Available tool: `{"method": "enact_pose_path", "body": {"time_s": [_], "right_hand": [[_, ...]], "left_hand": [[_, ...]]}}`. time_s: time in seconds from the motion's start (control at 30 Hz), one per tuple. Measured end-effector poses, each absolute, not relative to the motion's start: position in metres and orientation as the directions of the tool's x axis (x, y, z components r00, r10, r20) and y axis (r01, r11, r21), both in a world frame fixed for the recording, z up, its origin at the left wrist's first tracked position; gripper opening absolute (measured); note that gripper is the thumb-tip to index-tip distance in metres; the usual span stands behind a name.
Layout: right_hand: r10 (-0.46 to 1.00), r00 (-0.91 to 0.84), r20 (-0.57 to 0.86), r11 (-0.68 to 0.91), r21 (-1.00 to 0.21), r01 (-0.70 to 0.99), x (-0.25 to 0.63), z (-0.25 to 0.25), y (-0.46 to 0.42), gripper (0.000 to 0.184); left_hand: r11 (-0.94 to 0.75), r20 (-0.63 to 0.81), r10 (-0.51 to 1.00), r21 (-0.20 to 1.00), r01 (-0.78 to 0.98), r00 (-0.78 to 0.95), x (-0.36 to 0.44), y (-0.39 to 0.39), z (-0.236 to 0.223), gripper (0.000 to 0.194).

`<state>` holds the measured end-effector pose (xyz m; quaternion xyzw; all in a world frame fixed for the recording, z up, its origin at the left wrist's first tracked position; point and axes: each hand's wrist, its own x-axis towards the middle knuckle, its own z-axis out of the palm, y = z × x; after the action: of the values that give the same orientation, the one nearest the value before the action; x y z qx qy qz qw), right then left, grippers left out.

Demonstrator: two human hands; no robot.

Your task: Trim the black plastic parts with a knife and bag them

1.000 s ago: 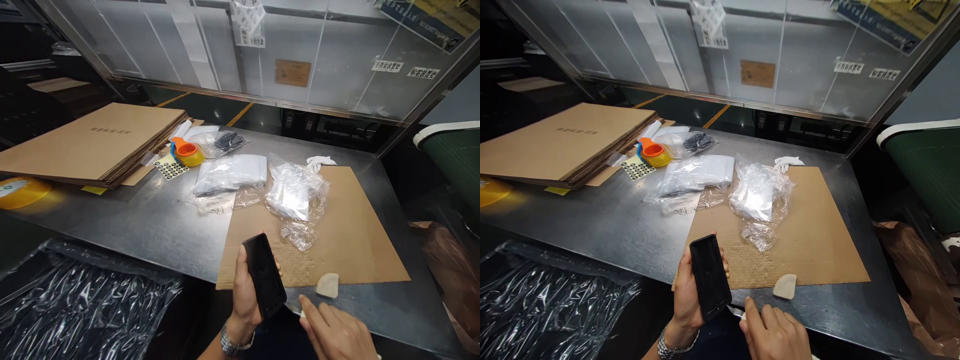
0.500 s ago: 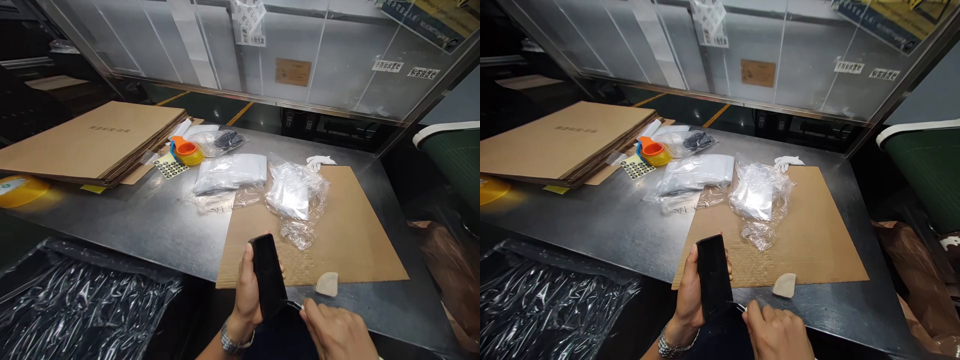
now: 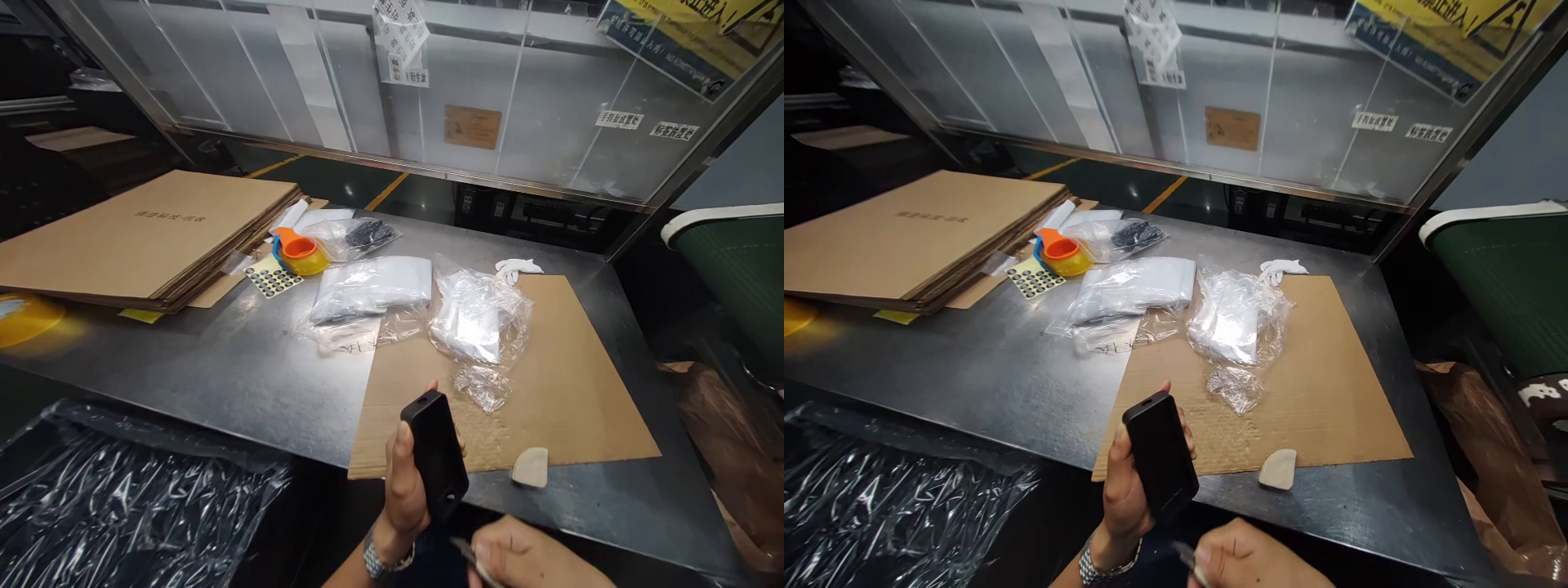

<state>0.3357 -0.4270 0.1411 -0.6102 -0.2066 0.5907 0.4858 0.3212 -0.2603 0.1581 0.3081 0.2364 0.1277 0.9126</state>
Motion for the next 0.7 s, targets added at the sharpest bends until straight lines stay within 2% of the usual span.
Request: {"method": "enact_pose_path", "body": {"time_s": [0.07,0.17,0.23,0.3,0.37,0.43,0.53,0.7], "right_hand": [[0.876,0.177,-0.448,-0.334,-0.829,-0.448,0.335,0.139,-0.426,0.05],[0.849,0.379,-0.368,-0.186,-0.879,-0.439,0.337,0.141,-0.427,0.048],[0.744,0.581,-0.33,-0.215,-0.942,-0.26,0.34,0.146,-0.428,0.04],[0.657,0.714,-0.243,-0.36,-0.933,0.013,0.342,0.153,-0.427,0.03],[0.684,0.717,-0.132,-0.452,-0.849,0.275,0.343,0.159,-0.424,0.028],[0.737,0.674,-0.047,-0.461,-0.764,0.451,0.342,0.163,-0.42,0.028],[0.765,0.644,-0.008,-0.489,-0.659,0.571,0.341,0.166,-0.413,0.026],[0.766,0.639,-0.065,-0.552,-0.577,0.602,0.339,0.166,-0.41,0.028]], "left_hand": [[0.84,-0.368,0.324,0.536,-0.086,0.871,0.325,-0.259,0.159,0.057],[0.913,-0.458,0.166,0.406,0.039,0.873,0.33,-0.256,0.156,0.045],[0.932,-0.524,0.054,0.332,0.146,0.85,0.333,-0.256,0.152,0.045],[0.93,-0.589,-0.093,0.236,0.281,0.803,0.334,-0.259,0.147,0.051],[0.903,-0.633,-0.227,0.148,0.404,0.74,0.335,-0.266,0.144,0.057],[0.875,-0.651,-0.301,0.102,0.473,0.697,0.335,-0.273,0.142,0.059],[0.863,-0.651,-0.334,0.08,0.498,0.682,0.334,-0.282,0.142,0.058],[0.863,-0.646,-0.331,0.087,0.498,0.687,0.33,-0.285,0.142,0.052]]}}
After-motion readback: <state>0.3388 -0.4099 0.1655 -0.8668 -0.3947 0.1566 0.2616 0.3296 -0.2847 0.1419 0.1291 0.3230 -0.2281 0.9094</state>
